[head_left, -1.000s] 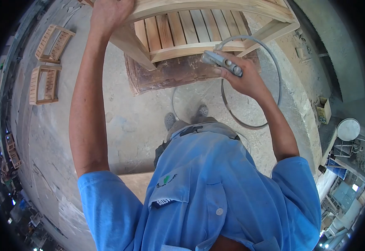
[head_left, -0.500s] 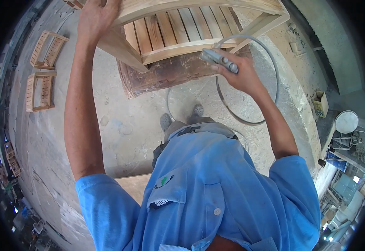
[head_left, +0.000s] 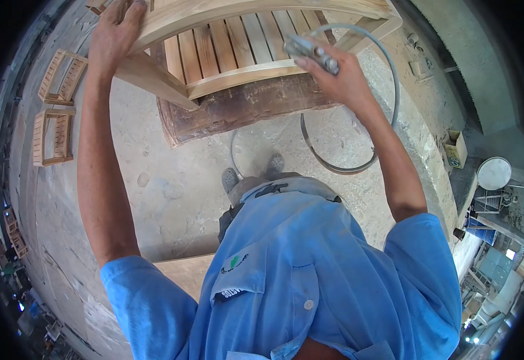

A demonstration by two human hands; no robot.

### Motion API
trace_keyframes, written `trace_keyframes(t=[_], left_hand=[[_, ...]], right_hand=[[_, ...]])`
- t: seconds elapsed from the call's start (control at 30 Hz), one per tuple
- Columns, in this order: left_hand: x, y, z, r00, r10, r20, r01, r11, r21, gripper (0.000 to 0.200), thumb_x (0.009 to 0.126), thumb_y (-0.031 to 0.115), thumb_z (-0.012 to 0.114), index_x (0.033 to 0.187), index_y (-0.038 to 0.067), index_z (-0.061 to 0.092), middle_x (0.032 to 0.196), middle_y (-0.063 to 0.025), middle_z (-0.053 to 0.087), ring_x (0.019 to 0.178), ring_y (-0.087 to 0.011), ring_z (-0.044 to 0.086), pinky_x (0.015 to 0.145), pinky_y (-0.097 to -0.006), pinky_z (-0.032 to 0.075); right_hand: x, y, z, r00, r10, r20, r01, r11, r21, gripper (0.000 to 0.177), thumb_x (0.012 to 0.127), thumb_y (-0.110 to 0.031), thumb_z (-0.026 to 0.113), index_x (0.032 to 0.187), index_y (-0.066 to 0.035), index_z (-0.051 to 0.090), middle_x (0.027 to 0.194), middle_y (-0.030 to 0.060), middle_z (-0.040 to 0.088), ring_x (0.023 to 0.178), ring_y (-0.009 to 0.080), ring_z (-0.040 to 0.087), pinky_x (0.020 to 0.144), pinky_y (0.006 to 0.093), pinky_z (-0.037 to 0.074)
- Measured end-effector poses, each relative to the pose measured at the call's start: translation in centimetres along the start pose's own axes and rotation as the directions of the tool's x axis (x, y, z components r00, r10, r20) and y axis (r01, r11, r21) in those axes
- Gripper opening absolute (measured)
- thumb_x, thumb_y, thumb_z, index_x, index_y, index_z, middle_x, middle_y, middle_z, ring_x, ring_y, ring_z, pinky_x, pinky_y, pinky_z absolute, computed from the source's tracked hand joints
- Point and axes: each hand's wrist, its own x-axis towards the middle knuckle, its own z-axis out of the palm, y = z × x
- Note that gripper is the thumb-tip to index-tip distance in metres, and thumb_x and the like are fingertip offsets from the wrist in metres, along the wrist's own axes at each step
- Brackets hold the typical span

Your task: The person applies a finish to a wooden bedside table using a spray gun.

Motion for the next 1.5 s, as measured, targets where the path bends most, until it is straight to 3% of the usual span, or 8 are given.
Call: trace_keyframes(t=[0.23, 0.4, 0.63, 0.73, 0.83, 1.03, 1.2, 1.5], left_hand=[[1.6, -1.9, 0.3, 1.000, 0.027, -0.012, -0.025, 0.988, 0.151, 0.056, 0.091, 0.038, 0.053, 0.132, 0.000, 0.053, 0.132, -0.0216, 0.055, 0.125, -0.0322, 0.052, 0.105, -0.0373, 0.039], [3.5, -6.5, 0.3, 0.981, 0.195, -0.003, -0.192, 0.967, 0.167, 0.056, 0.091, 0.046, 0.054, 0.131, 0.008, 0.058, 0.127, -0.0195, 0.060, 0.120, -0.0304, 0.056, 0.102, -0.0348, 0.040], [0.7, -0.3, 0.0, 0.998, -0.059, -0.036, 0.064, 0.987, 0.149, 0.057, 0.090, 0.035, 0.052, 0.133, -0.003, 0.051, 0.135, -0.0235, 0.054, 0.126, -0.0350, 0.051, 0.106, -0.0394, 0.039], [0.8, -0.3, 0.0, 0.999, -0.026, -0.039, 0.032, 0.984, 0.173, 0.057, 0.090, 0.034, 0.053, 0.133, -0.003, 0.051, 0.134, -0.0235, 0.054, 0.125, -0.0352, 0.052, 0.105, -0.0397, 0.039], [0.2, 0.9, -0.2, 0.998, -0.048, -0.043, 0.055, 0.980, 0.189, 0.056, 0.090, 0.034, 0.053, 0.132, -0.002, 0.052, 0.133, -0.0227, 0.055, 0.124, -0.0352, 0.052, 0.105, -0.0398, 0.039], [0.9, -0.8, -0.2, 0.997, -0.053, -0.053, 0.063, 0.975, 0.214, 0.056, 0.090, 0.036, 0.051, 0.132, -0.001, 0.052, 0.133, -0.0212, 0.056, 0.124, -0.0349, 0.053, 0.105, -0.0403, 0.040], [0.5, 0.1, -0.2, 0.992, -0.102, -0.078, 0.117, 0.969, 0.218, 0.055, 0.091, 0.037, 0.050, 0.132, 0.001, 0.053, 0.133, -0.0209, 0.055, 0.125, -0.0342, 0.052, 0.105, -0.0400, 0.039], [2.7, -5.8, 0.3, 0.979, 0.191, -0.070, -0.178, 0.971, 0.162, 0.055, 0.091, 0.046, 0.054, 0.131, 0.008, 0.058, 0.125, -0.0206, 0.061, 0.119, -0.0315, 0.057, 0.102, -0.0355, 0.040]], right_hand=[[-3.0, 1.6, -0.9, 0.988, -0.012, 0.157, 0.005, 0.999, 0.050, 0.049, 0.085, -0.042, 0.069, 0.124, -0.012, 0.065, 0.086, 0.0142, 0.072, 0.070, 0.0258, 0.069, 0.069, 0.0356, 0.053], [1.5, 2.7, -0.6, 0.987, -0.141, -0.080, 0.139, 0.990, -0.023, 0.051, 0.085, -0.042, 0.070, 0.123, -0.008, 0.064, 0.082, 0.0160, 0.071, 0.068, 0.0265, 0.068, 0.066, 0.0372, 0.053], [-2.0, 1.3, -2.2, 0.970, 0.104, 0.218, -0.091, 0.993, -0.069, 0.051, 0.085, -0.043, 0.070, 0.122, -0.008, 0.065, 0.072, 0.0137, 0.068, 0.059, 0.0237, 0.064, 0.060, 0.0366, 0.050], [-2.9, 3.2, -1.1, 0.974, -0.219, 0.053, 0.219, 0.976, -0.005, 0.051, 0.085, -0.042, 0.071, 0.122, -0.008, 0.065, 0.063, 0.0104, 0.064, 0.053, 0.0215, 0.060, 0.057, 0.0353, 0.049], [-0.6, 1.3, -2.1, 0.990, 0.078, 0.121, -0.071, 0.996, -0.060, 0.050, 0.085, -0.041, 0.071, 0.122, -0.009, 0.065, 0.062, 0.0107, 0.064, 0.051, 0.0214, 0.059, 0.055, 0.0352, 0.048], [2.8, 2.4, -1.0, 0.982, -0.166, -0.093, 0.161, 0.985, -0.055, 0.048, 0.086, -0.039, 0.070, 0.122, -0.008, 0.065, 0.067, 0.0134, 0.067, 0.055, 0.0223, 0.063, 0.056, 0.0359, 0.049], [-1.5, 2.3, -2.3, 0.993, 0.005, 0.120, 0.009, 0.994, -0.110, 0.045, 0.087, -0.031, 0.069, 0.127, -0.011, 0.062, 0.076, 0.0122, 0.069, 0.064, 0.0159, 0.062, 0.063, 0.0321, 0.050], [2.5, 1.6, -1.5, 0.997, -0.061, -0.048, 0.054, 0.990, -0.128, 0.045, 0.085, -0.039, 0.070, 0.122, -0.012, 0.066, 0.063, 0.0138, 0.065, 0.052, 0.0267, 0.062, 0.054, 0.0392, 0.048]])
